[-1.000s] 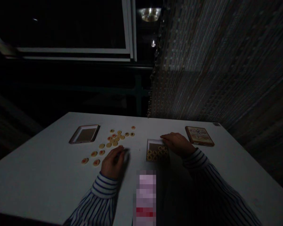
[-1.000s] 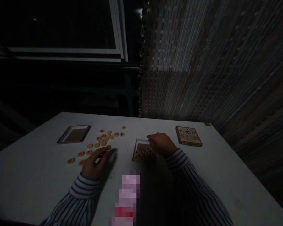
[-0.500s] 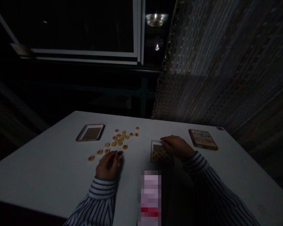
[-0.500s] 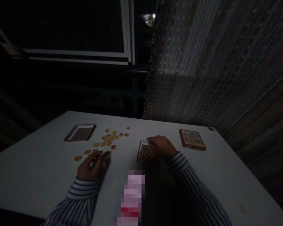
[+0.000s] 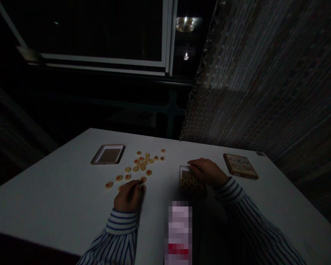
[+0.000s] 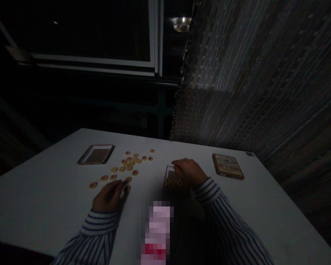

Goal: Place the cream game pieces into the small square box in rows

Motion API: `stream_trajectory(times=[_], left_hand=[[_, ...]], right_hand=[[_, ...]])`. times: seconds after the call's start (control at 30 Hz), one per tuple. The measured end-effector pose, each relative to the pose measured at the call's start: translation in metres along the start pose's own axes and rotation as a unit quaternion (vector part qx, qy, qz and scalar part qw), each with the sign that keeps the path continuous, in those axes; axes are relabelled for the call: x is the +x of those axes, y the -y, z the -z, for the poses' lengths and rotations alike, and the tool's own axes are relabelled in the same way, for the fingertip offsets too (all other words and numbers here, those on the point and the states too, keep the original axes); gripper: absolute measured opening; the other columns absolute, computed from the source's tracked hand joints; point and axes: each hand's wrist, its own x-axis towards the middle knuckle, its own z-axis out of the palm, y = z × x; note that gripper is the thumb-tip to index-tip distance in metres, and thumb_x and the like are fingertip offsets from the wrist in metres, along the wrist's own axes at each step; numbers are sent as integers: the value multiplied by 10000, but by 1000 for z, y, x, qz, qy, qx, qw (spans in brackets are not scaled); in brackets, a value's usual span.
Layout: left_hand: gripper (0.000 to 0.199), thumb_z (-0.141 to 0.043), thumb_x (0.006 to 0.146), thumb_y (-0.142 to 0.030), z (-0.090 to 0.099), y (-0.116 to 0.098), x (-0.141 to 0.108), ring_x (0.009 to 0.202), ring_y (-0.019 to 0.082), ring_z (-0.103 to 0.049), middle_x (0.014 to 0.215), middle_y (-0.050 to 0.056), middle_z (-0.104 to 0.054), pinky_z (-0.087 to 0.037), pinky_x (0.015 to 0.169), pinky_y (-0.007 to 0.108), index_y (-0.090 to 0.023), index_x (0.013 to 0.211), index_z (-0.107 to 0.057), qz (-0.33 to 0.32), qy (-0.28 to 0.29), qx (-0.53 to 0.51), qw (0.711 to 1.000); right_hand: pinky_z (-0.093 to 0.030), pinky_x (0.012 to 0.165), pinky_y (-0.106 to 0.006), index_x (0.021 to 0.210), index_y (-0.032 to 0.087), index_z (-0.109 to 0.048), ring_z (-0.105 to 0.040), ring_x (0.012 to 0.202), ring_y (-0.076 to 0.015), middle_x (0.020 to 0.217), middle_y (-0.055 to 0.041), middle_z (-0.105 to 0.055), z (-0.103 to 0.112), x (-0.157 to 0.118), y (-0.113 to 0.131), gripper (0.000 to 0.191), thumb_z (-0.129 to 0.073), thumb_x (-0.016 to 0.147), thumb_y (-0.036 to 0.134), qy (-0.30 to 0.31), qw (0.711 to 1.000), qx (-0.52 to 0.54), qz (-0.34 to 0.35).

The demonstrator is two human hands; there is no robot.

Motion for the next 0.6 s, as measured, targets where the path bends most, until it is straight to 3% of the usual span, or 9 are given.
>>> stream_trajectory(times=[0.6], left_hand=[[209,-489,721,-301,0,6,-2,743,163,-577,798,57,-627,-470,694,308,-167,853,-579,0,-2,-7,1000]], right_hand=[[-390,816,-293,1053,177,-546,-528,917,-162,1001,-51,-602,-2,20,3,334,-322,814,243,16,1000,1,8]])
